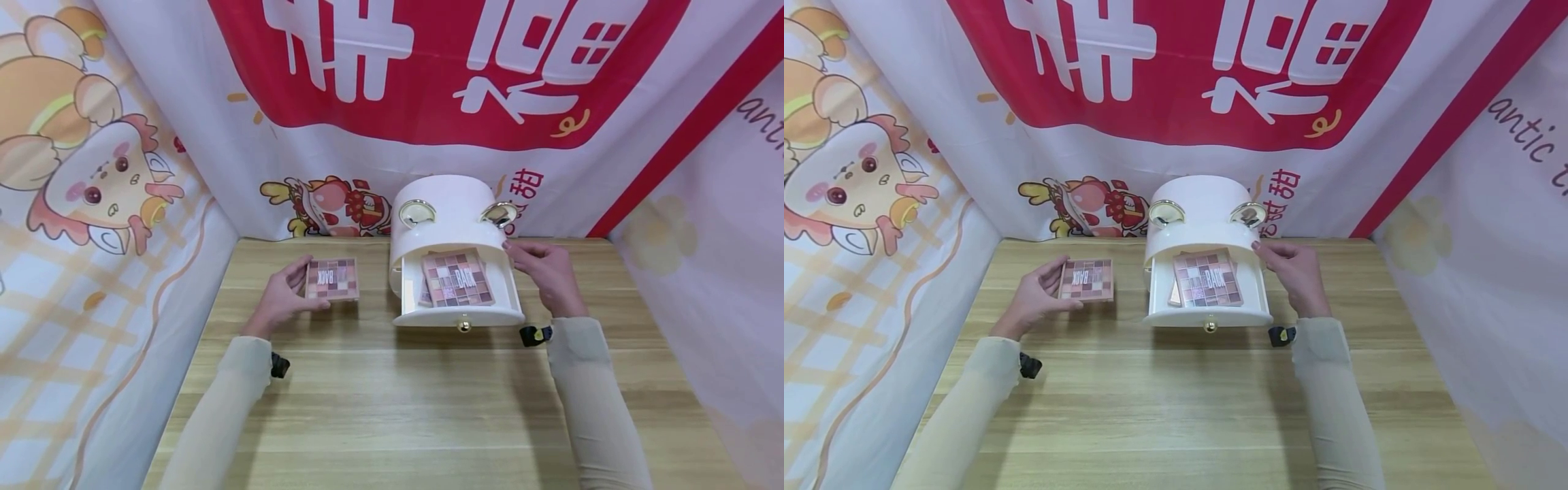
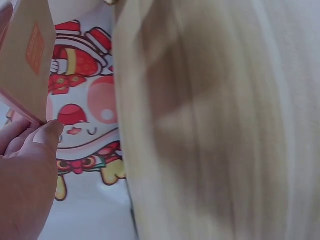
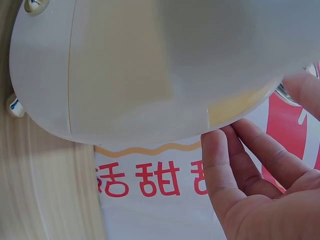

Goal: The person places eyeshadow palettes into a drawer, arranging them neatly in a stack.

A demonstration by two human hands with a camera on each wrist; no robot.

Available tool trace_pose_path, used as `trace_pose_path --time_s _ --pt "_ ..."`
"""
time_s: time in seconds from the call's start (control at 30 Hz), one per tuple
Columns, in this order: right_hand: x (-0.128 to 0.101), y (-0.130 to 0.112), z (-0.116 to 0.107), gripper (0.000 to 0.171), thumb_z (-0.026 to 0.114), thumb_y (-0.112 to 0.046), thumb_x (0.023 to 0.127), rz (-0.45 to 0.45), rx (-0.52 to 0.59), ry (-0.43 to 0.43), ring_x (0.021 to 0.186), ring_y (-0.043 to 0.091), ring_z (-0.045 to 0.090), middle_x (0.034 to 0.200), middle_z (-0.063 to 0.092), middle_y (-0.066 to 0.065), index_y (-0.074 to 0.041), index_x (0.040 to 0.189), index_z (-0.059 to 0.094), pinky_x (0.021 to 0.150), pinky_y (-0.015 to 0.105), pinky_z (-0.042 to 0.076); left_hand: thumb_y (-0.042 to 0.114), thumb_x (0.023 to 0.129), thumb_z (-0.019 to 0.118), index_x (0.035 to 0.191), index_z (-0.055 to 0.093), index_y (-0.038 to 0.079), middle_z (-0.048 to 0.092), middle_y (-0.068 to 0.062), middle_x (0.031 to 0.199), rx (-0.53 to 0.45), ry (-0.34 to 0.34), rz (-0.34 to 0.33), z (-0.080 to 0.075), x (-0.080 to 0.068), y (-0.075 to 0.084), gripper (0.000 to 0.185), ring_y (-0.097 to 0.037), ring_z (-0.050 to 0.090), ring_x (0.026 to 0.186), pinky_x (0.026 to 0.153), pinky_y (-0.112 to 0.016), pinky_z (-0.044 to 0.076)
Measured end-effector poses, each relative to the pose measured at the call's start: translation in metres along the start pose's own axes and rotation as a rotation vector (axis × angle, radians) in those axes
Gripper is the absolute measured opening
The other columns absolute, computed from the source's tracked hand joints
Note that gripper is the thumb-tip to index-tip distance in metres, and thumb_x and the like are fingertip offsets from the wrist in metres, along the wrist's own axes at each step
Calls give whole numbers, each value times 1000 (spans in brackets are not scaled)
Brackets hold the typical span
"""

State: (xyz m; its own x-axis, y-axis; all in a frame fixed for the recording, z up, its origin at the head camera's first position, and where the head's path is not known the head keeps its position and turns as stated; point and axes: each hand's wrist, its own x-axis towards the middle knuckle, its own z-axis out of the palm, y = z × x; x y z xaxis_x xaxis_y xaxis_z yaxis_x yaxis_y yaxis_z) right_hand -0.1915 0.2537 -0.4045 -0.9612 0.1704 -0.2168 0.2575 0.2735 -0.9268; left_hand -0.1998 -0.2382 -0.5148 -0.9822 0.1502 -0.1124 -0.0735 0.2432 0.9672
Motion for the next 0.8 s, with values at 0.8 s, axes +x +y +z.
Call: trace_pose_path --time_s 0.8 --pt "2 4 0 68 78 -46 86 -66 63 -6 103 17 63 113 69 4 4 130 64 82 21 56 9 62 98 156 38 18 33 -5 161 -101 32 167 9 -21 57 112 -26 37 143 108 -24 38"
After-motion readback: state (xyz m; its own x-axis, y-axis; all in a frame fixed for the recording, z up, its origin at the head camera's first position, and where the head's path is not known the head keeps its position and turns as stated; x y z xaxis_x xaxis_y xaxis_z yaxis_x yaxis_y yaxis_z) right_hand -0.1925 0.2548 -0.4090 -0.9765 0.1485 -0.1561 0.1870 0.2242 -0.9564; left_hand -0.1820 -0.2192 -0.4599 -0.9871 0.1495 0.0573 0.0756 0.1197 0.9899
